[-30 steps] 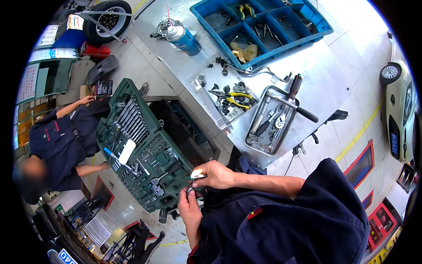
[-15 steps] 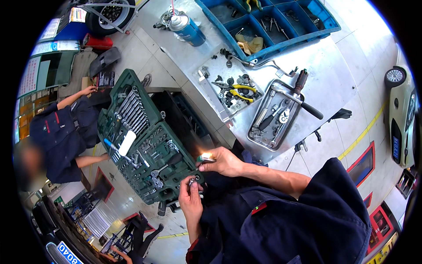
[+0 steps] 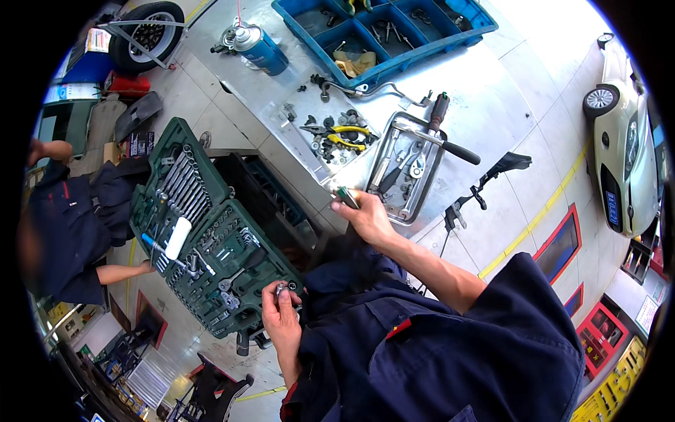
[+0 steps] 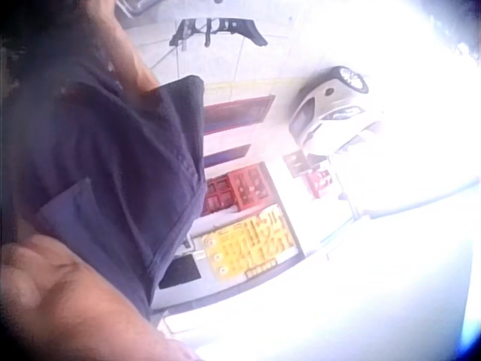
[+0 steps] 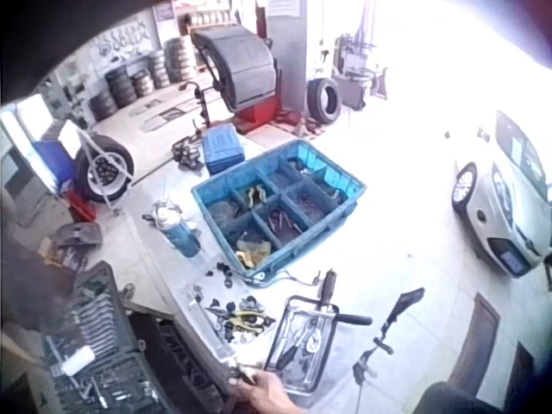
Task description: The person selects a socket and ratchet from a tool kit, then moves to a car on a lift. They use the ratchet to tighten bolts on the underside of the vehicle while another person assists with a flashlight.
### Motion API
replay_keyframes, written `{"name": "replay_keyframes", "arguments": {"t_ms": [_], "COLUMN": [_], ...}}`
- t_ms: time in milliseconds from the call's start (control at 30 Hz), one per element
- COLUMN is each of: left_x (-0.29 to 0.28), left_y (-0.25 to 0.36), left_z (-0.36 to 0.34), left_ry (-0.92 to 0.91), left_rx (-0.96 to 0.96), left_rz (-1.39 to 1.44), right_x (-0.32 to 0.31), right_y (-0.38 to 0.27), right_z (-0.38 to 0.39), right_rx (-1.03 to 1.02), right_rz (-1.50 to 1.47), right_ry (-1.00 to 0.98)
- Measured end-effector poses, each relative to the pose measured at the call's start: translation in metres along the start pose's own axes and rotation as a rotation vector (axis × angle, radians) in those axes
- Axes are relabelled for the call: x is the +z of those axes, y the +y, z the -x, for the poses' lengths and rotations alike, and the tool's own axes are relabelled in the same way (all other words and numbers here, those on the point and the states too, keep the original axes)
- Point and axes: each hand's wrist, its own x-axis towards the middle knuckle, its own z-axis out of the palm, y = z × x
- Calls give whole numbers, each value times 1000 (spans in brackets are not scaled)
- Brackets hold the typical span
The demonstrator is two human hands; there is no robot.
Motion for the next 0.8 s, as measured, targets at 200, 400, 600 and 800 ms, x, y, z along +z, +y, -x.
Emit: {"name": "replay_keyframes", "arguments": {"t_ms": [200,400,600,800], "left_x": [1,0,0,-1], "left_y": [-11,-11,-15,-17], "left_z": [5,11,12,17], "left_ry": [-1,-9,-27,-14], "left_rx": [19,-46,-13,-37], "left_rz": [-23,6,-1,-18], "right_x": [-17,-78,-99,-122], "right_y": [-22,-58,-42,-38], "right_z": [-19,-47,-68,-38], "right_rx": [192,-53,-163,-247], "right_rz": [-314,-180,42,28], "right_ry": [63,224,256,419]}}
